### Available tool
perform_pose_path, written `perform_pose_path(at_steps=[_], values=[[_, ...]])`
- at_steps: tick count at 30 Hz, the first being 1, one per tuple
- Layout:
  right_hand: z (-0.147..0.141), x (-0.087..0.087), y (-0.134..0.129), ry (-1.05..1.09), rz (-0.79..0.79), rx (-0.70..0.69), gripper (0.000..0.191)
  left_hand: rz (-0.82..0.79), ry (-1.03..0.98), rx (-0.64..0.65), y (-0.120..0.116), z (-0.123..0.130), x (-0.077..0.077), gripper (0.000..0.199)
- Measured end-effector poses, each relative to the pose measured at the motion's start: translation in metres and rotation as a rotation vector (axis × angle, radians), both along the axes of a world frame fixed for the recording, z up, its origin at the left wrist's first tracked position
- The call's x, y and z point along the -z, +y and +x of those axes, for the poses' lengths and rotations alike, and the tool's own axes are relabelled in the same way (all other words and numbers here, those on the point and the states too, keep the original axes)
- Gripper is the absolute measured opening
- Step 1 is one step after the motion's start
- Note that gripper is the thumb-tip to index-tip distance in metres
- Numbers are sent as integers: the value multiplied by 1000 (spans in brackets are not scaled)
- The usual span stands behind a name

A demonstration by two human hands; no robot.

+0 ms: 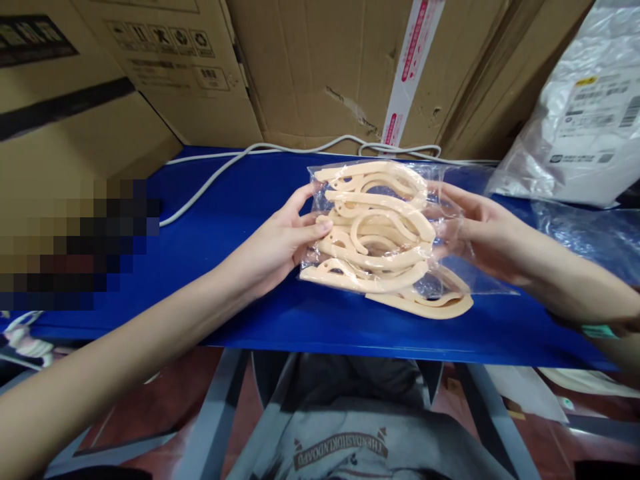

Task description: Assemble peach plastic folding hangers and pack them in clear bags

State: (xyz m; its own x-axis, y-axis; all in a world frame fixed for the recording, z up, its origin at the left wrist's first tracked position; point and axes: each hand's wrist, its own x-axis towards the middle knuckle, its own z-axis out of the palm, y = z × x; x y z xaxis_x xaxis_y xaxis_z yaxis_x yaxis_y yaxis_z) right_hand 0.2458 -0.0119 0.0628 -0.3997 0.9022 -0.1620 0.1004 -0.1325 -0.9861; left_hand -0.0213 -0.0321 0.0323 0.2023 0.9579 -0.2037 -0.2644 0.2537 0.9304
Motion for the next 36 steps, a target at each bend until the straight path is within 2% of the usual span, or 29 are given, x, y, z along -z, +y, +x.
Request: perform_pose_path(at_steps=[4,6,9,12,15,19,24,26,31,34,36], values=[[0,3,0,0,-49,23,55,-61,-9,-32,-2,5,-1,80],[0,6,-1,17,-81,19,58,-97,9,-44,-4,8,-2,80],[-3,9,-4,5,-112,41,68,-108,28,-26,-4,9,0,72],[-5,10,-7,-25,-127,104,68,-78,38,16,0,4,4,56],[-3,9,-7,-74,-90,161,63,-57,77,-14,6,-10,6,40],[6,9,-3,-159,-59,212,55,-43,171,-116,11,-36,2,43],[13,9,1,-194,-25,183,44,30,300,-209,16,-74,-12,39],[14,9,3,-199,-15,174,41,22,347,-187,18,-89,-21,43],[17,13,9,-257,-17,176,51,-9,522,-313,18,-121,-42,48],[17,15,10,-325,6,181,60,51,529,-418,19,-131,-48,50],[14,15,10,-378,21,196,62,89,488,-509,21,-129,-48,51]])
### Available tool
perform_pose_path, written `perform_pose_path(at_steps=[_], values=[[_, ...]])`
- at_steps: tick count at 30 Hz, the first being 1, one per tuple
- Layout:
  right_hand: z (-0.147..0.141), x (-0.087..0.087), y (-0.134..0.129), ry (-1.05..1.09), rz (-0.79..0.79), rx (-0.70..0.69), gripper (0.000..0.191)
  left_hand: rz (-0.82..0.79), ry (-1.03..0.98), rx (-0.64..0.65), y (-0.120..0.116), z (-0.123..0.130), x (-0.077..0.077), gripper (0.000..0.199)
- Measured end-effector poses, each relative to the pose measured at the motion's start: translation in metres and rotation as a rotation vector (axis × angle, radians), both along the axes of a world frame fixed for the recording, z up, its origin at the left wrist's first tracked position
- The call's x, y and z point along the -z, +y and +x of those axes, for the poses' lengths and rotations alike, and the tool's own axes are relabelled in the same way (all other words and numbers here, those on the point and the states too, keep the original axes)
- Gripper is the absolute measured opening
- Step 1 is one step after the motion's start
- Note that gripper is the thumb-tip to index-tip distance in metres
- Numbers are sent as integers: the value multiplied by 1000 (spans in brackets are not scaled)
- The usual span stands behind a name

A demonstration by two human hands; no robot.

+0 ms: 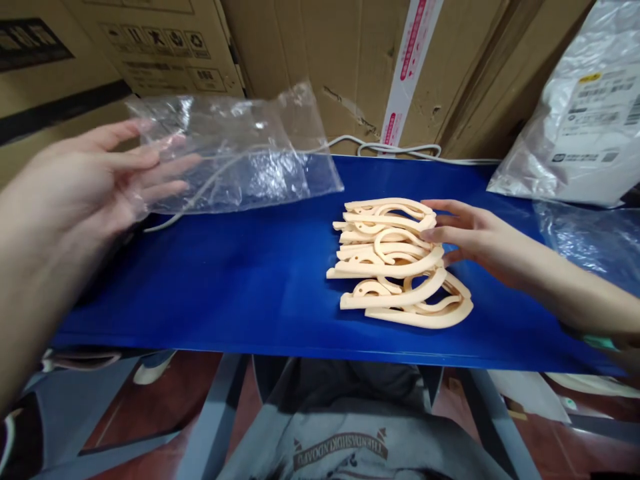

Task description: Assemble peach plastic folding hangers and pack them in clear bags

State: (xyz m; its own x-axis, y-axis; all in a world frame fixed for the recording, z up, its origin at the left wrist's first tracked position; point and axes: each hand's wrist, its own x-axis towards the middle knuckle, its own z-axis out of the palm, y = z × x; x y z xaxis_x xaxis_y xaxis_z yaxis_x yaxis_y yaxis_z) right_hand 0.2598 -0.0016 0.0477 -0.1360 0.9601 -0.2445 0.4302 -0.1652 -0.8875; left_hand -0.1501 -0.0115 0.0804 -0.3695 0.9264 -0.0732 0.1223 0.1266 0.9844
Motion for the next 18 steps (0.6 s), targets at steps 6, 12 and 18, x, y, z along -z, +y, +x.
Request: perform_pose_path(at_steps=[6,12,18], values=[[-4,-6,3,-100,-42,41,74,-12,-226,49,4,46,5,63],[4,-9,11,-208,-23,-124,73,-18,-342,170,20,93,9,72],[28,-14,30,-279,1,-338,65,-66,-400,251,37,120,10,68]])
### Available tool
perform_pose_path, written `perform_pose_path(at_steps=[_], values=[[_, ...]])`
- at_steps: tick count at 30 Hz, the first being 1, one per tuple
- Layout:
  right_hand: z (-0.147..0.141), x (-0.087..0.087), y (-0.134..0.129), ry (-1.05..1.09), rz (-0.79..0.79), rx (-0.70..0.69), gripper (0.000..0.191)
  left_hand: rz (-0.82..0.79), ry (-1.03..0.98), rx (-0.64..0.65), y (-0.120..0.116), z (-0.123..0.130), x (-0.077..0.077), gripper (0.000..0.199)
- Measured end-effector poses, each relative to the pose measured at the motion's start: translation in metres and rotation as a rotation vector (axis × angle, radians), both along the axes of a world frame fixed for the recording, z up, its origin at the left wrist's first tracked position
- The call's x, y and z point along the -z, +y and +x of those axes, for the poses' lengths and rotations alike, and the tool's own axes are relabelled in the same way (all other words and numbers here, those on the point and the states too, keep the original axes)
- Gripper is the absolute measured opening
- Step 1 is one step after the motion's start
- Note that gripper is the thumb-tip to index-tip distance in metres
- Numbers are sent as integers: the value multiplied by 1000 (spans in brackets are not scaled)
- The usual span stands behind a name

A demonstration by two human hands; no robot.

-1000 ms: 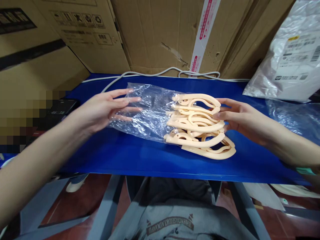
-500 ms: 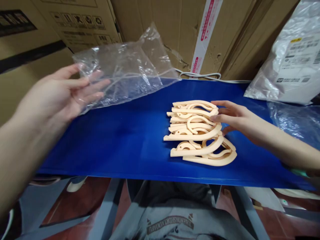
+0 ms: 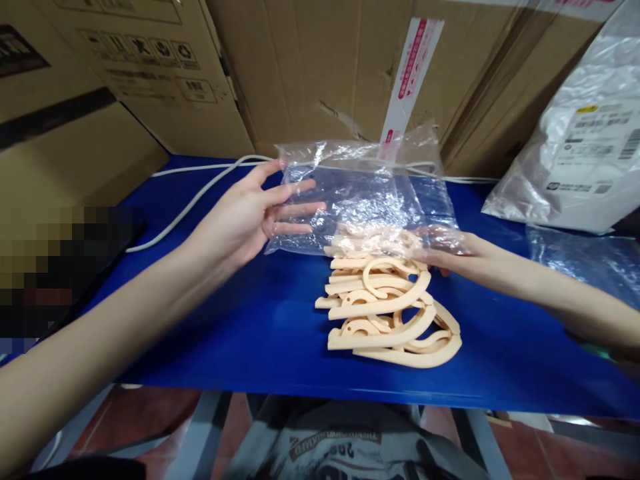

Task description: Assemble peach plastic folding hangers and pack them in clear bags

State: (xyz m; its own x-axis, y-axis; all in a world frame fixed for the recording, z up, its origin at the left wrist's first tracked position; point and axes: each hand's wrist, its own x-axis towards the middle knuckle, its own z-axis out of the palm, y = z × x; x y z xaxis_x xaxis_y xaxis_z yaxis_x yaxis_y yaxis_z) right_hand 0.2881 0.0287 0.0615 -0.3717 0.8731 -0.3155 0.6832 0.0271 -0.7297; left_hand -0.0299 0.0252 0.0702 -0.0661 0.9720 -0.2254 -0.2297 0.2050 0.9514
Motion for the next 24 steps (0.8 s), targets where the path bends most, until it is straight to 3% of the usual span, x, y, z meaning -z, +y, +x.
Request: perform_pose_path(at_steps=[3,7,9,10,12,15,16,20,22,24], values=[[33,-16,28,-106,-65,-157,71,28,-31,57,4,13,-1,70],[51,-61,52,-363,361,66,62,76,-26,168,10,44,-1,66],[39,-80,51,-273,547,198,53,68,-26,254,14,66,-1,59],[31,-86,51,-188,548,204,51,68,-33,310,15,77,-2,57],[14,-88,51,-112,393,112,59,103,-36,420,18,99,-1,53],[0,-77,57,-111,316,-61,62,183,4,556,20,123,3,48],[0,-72,58,-77,294,-59,61,214,29,578,20,125,5,46],[19,-66,48,64,328,202,51,426,214,592,6,107,15,50],[43,-67,41,-5,392,359,47,681,423,610,-13,86,17,61],[75,-67,39,-149,473,534,57,837,692,760,-37,65,20,78]])
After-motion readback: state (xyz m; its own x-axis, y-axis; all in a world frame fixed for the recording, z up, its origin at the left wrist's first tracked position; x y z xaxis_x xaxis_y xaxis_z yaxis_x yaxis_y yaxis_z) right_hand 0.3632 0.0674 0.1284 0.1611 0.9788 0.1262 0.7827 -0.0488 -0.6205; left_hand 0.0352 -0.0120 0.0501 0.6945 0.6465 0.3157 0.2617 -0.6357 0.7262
